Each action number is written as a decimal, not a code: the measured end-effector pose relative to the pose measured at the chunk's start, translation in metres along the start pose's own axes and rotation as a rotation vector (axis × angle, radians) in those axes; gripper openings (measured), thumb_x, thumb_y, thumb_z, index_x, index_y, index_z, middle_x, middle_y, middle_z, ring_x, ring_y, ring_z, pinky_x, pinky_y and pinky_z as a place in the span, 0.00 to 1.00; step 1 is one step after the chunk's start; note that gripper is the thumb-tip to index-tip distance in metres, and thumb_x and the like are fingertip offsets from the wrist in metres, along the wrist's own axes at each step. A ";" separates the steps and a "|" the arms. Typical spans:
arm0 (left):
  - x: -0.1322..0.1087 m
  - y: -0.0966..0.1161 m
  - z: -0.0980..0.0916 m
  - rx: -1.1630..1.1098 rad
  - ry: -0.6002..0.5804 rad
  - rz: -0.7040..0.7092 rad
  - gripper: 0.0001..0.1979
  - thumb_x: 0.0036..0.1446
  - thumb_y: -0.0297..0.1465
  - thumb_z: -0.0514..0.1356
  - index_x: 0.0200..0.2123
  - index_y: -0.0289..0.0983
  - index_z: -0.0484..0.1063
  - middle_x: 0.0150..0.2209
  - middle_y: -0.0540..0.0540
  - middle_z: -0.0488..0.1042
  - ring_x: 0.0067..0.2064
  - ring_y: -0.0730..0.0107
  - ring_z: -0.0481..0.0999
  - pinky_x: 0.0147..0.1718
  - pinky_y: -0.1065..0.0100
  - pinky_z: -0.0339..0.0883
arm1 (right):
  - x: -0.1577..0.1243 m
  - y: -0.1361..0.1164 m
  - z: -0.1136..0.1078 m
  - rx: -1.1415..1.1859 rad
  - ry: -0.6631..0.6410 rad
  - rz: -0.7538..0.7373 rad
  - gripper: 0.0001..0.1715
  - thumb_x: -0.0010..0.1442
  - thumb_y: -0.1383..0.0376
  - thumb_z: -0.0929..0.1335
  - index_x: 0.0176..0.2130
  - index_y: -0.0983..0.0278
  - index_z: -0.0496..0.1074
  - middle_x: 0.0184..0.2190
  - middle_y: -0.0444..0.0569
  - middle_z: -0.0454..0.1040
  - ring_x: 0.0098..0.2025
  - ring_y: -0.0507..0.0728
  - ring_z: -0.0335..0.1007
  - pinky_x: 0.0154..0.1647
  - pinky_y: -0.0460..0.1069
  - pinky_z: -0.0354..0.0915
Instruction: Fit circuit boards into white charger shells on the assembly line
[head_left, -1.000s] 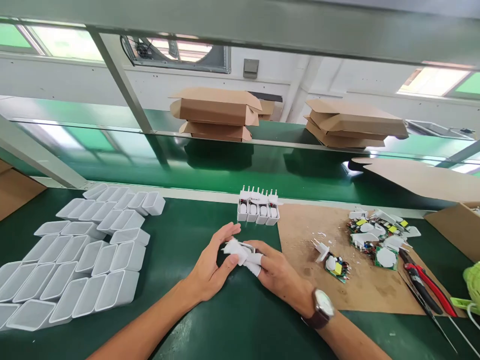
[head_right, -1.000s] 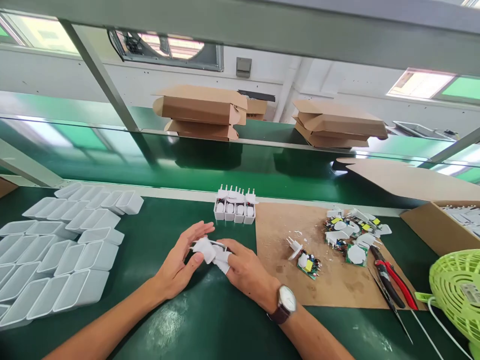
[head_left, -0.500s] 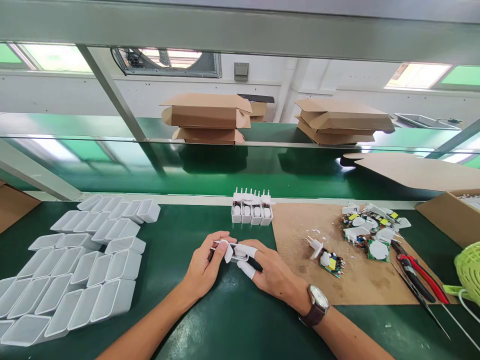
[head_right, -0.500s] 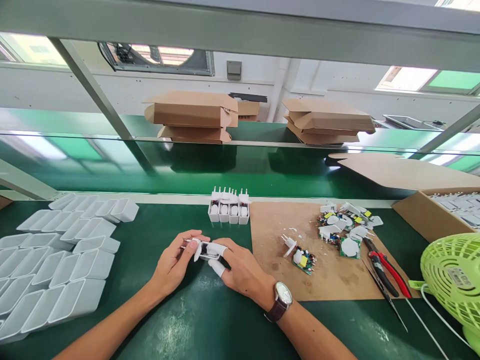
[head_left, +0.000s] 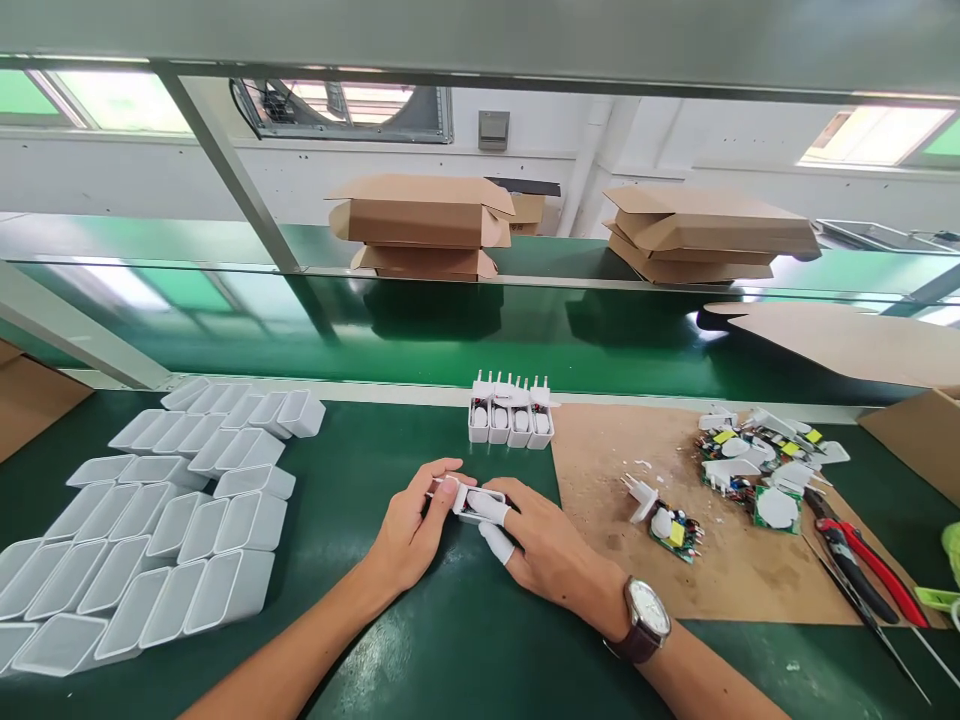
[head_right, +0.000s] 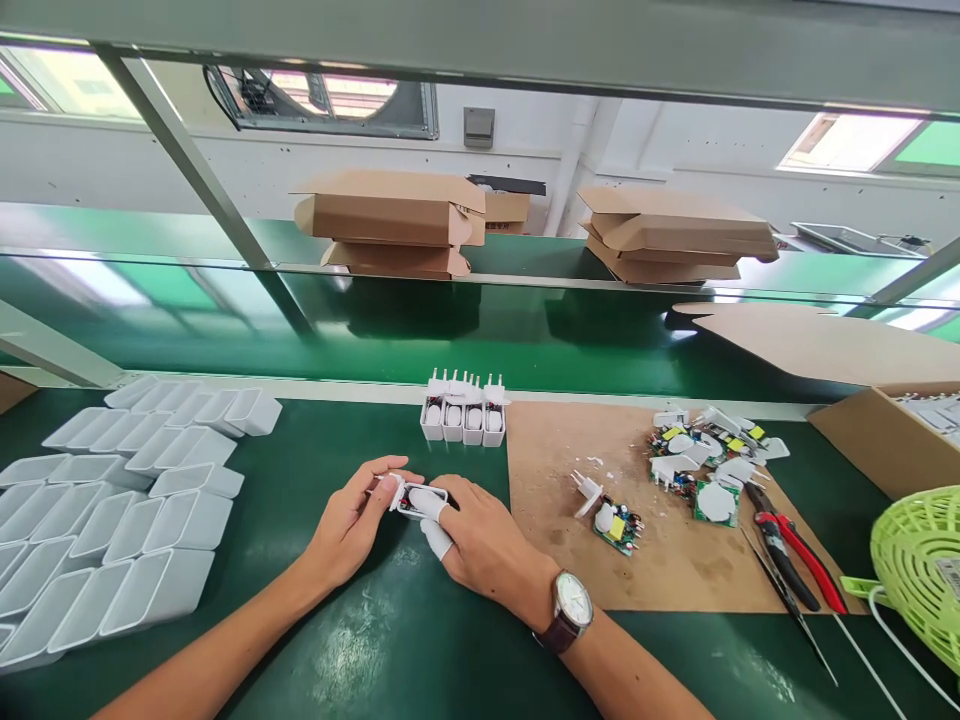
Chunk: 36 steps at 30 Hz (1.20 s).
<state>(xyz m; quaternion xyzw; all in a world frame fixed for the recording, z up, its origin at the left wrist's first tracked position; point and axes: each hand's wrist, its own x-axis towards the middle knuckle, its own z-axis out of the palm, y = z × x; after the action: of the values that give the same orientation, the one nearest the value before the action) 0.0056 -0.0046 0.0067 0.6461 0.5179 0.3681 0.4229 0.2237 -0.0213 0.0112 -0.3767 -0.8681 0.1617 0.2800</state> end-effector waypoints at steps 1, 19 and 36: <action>0.000 0.000 0.000 0.004 -0.001 -0.001 0.21 0.71 0.47 0.50 0.56 0.41 0.70 0.48 0.44 0.83 0.43 0.64 0.82 0.45 0.63 0.75 | -0.001 0.000 0.000 0.000 0.017 0.011 0.26 0.69 0.71 0.64 0.64 0.57 0.64 0.55 0.56 0.72 0.52 0.61 0.75 0.51 0.59 0.77; -0.001 -0.012 0.005 0.041 0.104 0.322 0.47 0.57 0.58 0.62 0.69 0.42 0.50 0.53 0.39 0.69 0.49 0.57 0.76 0.49 0.54 0.74 | -0.001 0.003 0.003 0.336 0.151 0.120 0.13 0.68 0.68 0.65 0.50 0.59 0.74 0.50 0.55 0.77 0.47 0.60 0.78 0.47 0.55 0.77; -0.013 0.011 0.012 0.548 0.348 0.877 0.36 0.58 0.38 0.68 0.66 0.40 0.60 0.51 0.35 0.74 0.52 0.48 0.76 0.53 0.50 0.72 | 0.011 -0.013 0.009 1.023 0.226 0.506 0.27 0.61 0.41 0.71 0.46 0.59 0.75 0.44 0.51 0.82 0.49 0.63 0.80 0.51 0.60 0.77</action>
<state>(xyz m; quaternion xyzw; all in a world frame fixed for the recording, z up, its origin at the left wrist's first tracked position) 0.0185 -0.0202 0.0121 0.8177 0.3391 0.4628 -0.0462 0.2042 -0.0223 0.0146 -0.4042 -0.5271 0.5814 0.4698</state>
